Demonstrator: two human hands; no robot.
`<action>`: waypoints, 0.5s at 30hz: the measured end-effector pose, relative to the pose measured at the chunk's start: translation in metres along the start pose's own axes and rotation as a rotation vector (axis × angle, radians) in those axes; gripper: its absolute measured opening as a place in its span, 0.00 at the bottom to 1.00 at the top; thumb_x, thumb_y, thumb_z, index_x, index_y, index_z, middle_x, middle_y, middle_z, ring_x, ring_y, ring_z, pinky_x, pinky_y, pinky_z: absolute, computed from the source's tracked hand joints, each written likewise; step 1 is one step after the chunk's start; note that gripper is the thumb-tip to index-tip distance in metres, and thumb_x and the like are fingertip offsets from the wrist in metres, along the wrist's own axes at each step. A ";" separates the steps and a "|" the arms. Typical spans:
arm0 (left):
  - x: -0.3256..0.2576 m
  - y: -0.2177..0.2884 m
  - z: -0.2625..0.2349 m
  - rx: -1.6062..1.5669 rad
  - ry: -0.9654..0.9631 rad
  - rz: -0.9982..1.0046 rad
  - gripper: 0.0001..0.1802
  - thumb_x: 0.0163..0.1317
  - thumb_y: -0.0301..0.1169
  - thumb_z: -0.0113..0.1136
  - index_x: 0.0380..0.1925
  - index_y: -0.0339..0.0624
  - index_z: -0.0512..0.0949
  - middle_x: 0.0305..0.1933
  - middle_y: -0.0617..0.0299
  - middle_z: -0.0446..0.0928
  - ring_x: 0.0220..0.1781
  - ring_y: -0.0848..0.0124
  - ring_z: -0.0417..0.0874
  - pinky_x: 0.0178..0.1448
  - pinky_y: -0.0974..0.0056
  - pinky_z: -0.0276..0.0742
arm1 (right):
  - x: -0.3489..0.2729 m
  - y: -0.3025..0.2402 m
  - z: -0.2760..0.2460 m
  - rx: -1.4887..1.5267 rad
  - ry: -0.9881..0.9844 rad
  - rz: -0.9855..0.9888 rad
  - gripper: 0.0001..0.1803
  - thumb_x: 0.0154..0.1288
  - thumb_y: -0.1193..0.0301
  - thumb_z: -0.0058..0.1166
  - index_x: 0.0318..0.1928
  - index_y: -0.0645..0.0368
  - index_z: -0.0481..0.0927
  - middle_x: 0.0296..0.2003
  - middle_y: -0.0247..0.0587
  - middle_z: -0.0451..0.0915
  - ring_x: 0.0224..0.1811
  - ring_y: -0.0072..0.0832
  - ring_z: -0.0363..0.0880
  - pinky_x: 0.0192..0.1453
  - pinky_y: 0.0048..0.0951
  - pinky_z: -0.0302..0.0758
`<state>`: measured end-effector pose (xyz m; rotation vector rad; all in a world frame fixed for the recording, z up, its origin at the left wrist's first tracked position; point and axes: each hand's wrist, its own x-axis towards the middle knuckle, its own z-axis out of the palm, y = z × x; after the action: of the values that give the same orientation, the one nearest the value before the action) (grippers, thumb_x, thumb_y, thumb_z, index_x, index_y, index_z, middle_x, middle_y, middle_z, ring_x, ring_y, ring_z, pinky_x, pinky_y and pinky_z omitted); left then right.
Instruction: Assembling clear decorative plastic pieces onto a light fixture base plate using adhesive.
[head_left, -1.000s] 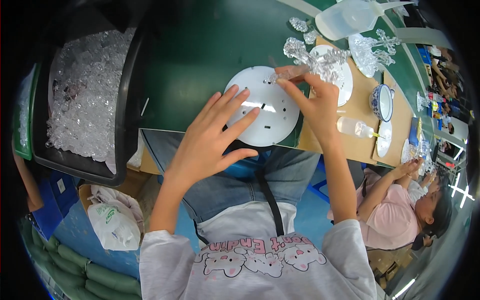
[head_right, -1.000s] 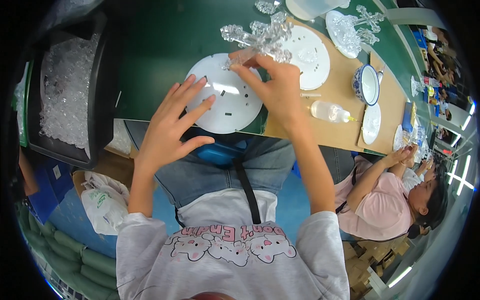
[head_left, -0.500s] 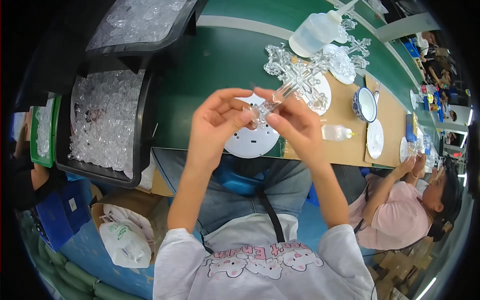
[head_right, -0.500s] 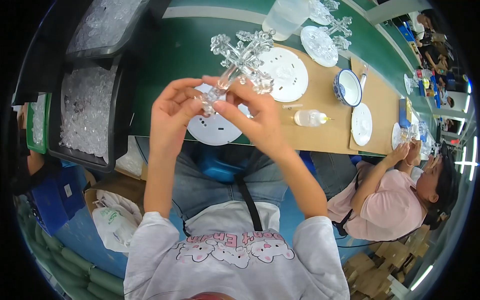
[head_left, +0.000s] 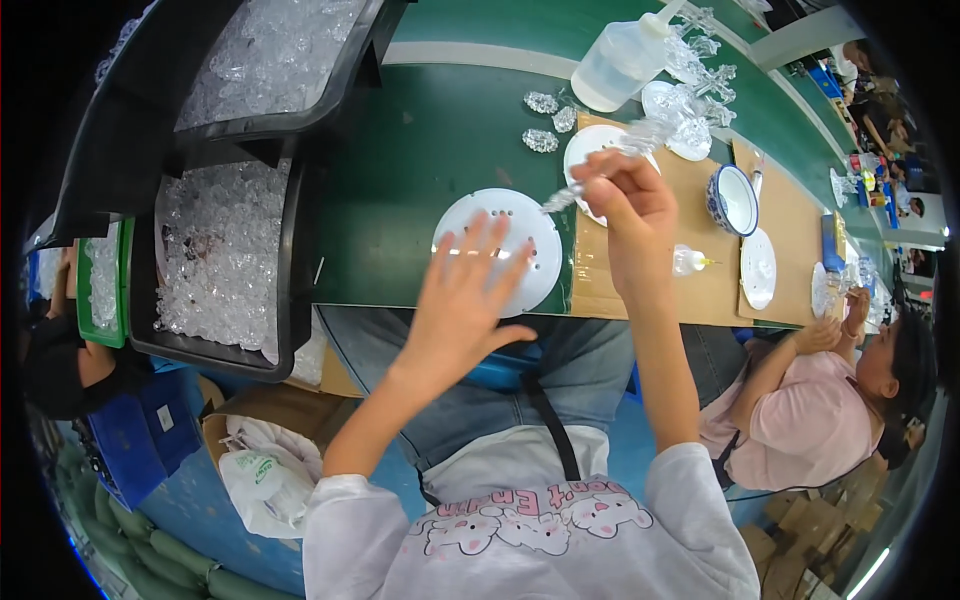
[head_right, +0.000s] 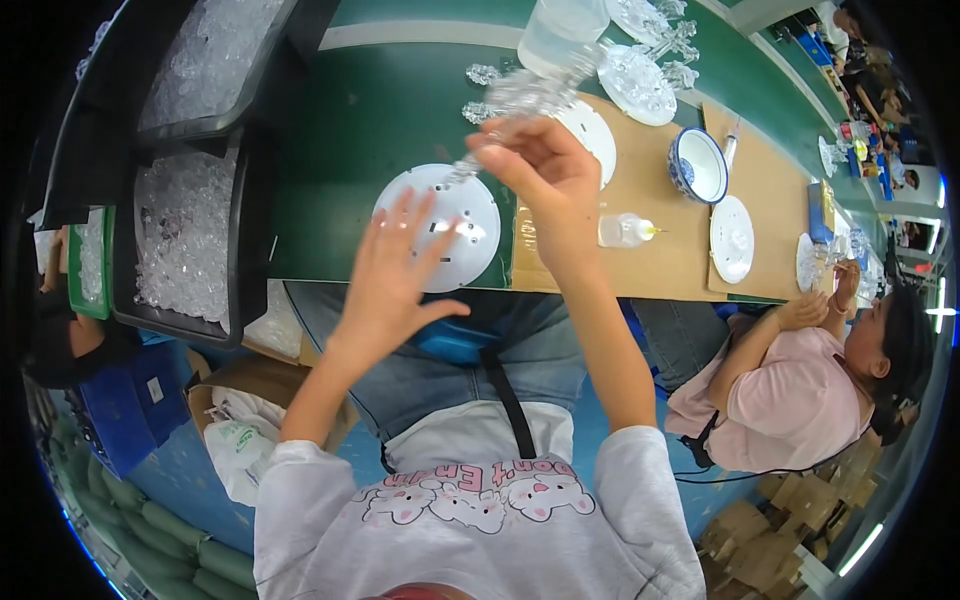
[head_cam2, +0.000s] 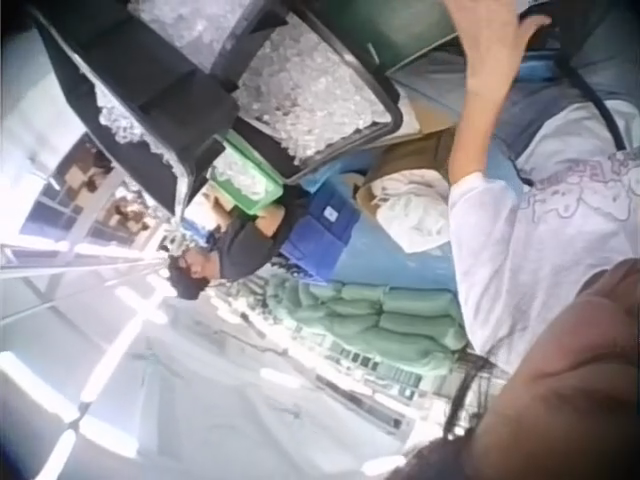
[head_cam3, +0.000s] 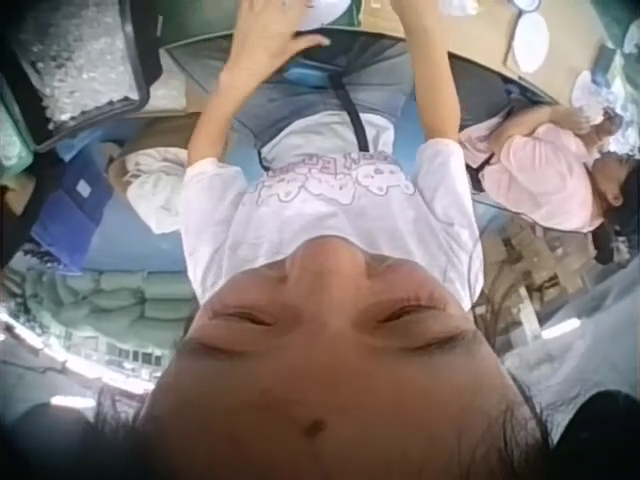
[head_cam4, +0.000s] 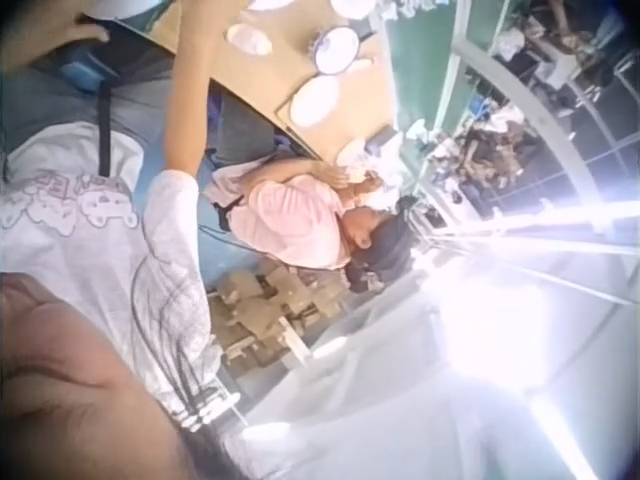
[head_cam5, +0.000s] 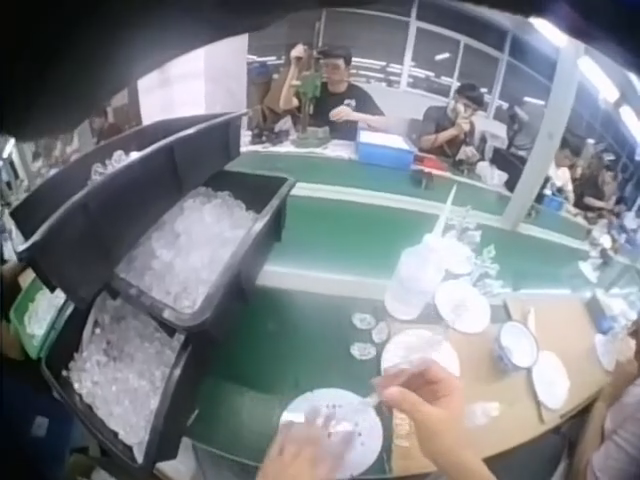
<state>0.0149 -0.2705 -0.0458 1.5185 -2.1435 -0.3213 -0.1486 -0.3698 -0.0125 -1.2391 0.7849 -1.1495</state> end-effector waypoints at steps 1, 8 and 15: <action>-0.009 -0.002 0.014 0.043 -0.044 0.047 0.38 0.43 0.39 0.71 0.58 0.46 0.72 0.67 0.51 0.64 0.70 0.53 0.62 0.68 0.47 0.61 | -0.004 0.000 -0.004 0.035 0.093 0.030 0.13 0.60 0.79 0.56 0.46 0.64 0.75 0.41 0.42 0.80 0.45 0.26 0.78 0.47 0.24 0.73; -0.034 0.002 0.008 -0.416 0.420 -0.201 0.20 0.62 0.24 0.56 0.56 0.39 0.71 0.55 0.52 0.77 0.60 0.63 0.76 0.61 0.58 0.71 | -0.030 0.013 -0.025 0.392 0.295 -0.095 0.14 0.64 0.78 0.52 0.51 0.62 0.72 0.44 0.42 0.77 0.45 0.23 0.75 0.43 0.21 0.69; -0.024 -0.009 0.013 -1.730 0.828 -0.752 0.17 0.65 0.22 0.53 0.53 0.37 0.66 0.56 0.55 0.72 0.60 0.67 0.72 0.66 0.59 0.68 | -0.031 0.014 0.011 0.151 0.363 -0.120 0.15 0.65 0.77 0.54 0.52 0.64 0.74 0.42 0.37 0.79 0.44 0.21 0.76 0.45 0.21 0.71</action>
<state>0.0219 -0.2524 -0.0672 0.8626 -0.1325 -1.1119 -0.1440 -0.3379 -0.0273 -0.9739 0.8804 -1.5304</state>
